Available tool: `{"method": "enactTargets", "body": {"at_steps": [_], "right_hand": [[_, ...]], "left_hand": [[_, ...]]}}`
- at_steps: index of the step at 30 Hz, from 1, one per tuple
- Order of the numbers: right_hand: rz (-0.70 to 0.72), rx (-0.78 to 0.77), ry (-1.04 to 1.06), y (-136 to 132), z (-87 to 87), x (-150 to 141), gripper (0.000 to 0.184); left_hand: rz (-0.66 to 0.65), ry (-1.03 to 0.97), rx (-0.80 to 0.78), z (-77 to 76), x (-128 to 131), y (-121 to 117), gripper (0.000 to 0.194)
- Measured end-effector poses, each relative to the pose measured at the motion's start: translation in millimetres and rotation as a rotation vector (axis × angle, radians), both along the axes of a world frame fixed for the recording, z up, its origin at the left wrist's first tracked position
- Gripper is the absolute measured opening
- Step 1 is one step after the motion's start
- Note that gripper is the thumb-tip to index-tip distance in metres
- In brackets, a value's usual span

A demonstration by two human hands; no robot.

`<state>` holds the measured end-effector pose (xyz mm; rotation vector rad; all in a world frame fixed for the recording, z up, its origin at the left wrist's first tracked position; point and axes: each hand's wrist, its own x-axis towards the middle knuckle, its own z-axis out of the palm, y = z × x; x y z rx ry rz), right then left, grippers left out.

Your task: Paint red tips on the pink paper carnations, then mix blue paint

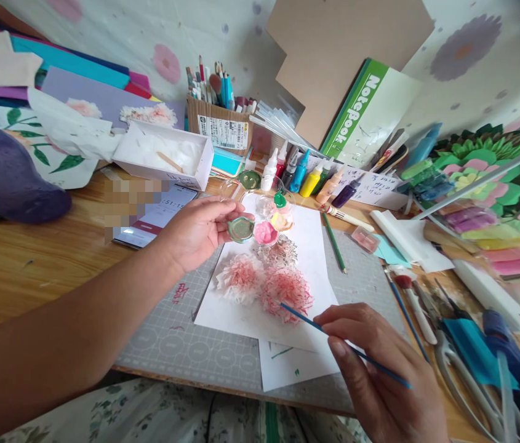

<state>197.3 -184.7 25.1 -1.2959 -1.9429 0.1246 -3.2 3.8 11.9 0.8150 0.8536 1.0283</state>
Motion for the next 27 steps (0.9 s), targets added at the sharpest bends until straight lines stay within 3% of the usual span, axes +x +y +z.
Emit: {"method": "enactTargets", "body": {"at_steps": [18, 20, 22, 24, 25, 26, 27], "right_hand": [[-0.005, -0.041, -0.042, -9.5, 3.4, 5.0, 0.016], [-0.081, -0.033, 0.082, -14.6, 1.5, 2.9, 0.016], [-0.247, 0.029, 0.314, -18.0, -5.0, 5.2, 0.013], [-0.393, 0.15, 0.616, -15.6, -17.3, 14.6, 0.004], [-0.398, 0.177, 0.782, -11.9, -25.2, 21.8, 0.004], [-0.389, 0.211, 0.997, -6.9, -33.5, 30.0, 0.013], [-0.382, 0.142, 1.217, -1.3, -41.7, 38.4, 0.022]], "left_hand": [[0.006, -0.007, -0.016, 2.3, 1.3, -1.8, 0.013], [0.011, -0.01, -0.026, 3.0, 0.9, -1.9, 0.012], [0.013, -0.011, -0.034, 4.0, 0.4, -1.9, 0.011], [0.016, -0.01, -0.032, 5.2, -0.2, -1.4, 0.011], [0.021, -0.011, -0.029, 5.7, -0.5, -1.0, 0.011], [0.028, -0.012, -0.025, 5.9, -0.6, -0.4, 0.011], [0.036, -0.013, -0.023, 5.9, -0.5, 0.2, 0.011]]}}
